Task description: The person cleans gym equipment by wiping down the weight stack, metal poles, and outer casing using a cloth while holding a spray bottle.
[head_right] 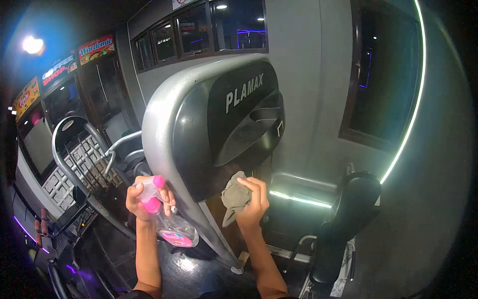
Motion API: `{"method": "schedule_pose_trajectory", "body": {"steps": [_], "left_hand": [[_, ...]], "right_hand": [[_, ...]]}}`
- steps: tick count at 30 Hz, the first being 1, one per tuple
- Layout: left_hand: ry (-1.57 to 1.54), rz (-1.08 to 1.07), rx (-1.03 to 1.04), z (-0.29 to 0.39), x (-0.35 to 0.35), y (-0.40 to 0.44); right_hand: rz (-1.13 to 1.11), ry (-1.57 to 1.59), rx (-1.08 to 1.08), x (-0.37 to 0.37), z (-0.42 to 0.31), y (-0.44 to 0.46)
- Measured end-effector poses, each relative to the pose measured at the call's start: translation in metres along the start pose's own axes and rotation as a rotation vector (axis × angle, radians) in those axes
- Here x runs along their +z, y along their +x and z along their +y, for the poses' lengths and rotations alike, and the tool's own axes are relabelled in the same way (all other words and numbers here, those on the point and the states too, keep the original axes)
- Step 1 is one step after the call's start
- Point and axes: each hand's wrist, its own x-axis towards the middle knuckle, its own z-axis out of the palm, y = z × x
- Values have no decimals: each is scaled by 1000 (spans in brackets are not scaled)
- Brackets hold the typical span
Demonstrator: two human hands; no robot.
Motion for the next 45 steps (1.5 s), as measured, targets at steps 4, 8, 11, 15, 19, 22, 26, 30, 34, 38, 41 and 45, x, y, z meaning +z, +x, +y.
{"method": "schedule_pose_trajectory", "body": {"steps": [4,8,11,15,19,22,26,30,34,38,41,45], "left_hand": [[-17,1,-7,-2,0,-1],[-63,17,-62,0,0,0],[44,12,-79,6,-1,2],[256,178,-73,34,8,2],[419,191,-91,76,6,15],[435,132,-124,92,4,39],[507,58,-102,98,-3,77],[405,-146,-141,98,-14,110],[470,-180,-82,83,-23,129],[320,-200,-88,77,-36,145],[213,-266,-122,74,-45,154],[87,-349,-142,61,-60,156]], "right_hand": [[-22,16,-21,9,-17,-11],[-393,118,-131,3,-54,-17],[-369,191,-66,-5,-62,-7],[-392,268,33,-24,-61,31],[-574,356,59,-28,-77,82],[-625,295,-88,-21,-93,121],[-576,129,-228,-8,-111,166],[-604,-29,-323,5,-133,192],[-728,-266,-324,7,-154,189],[-647,-279,-325,4,-153,177],[-620,-247,-329,6,-148,187],[-620,-342,-240,33,-161,220]]}}
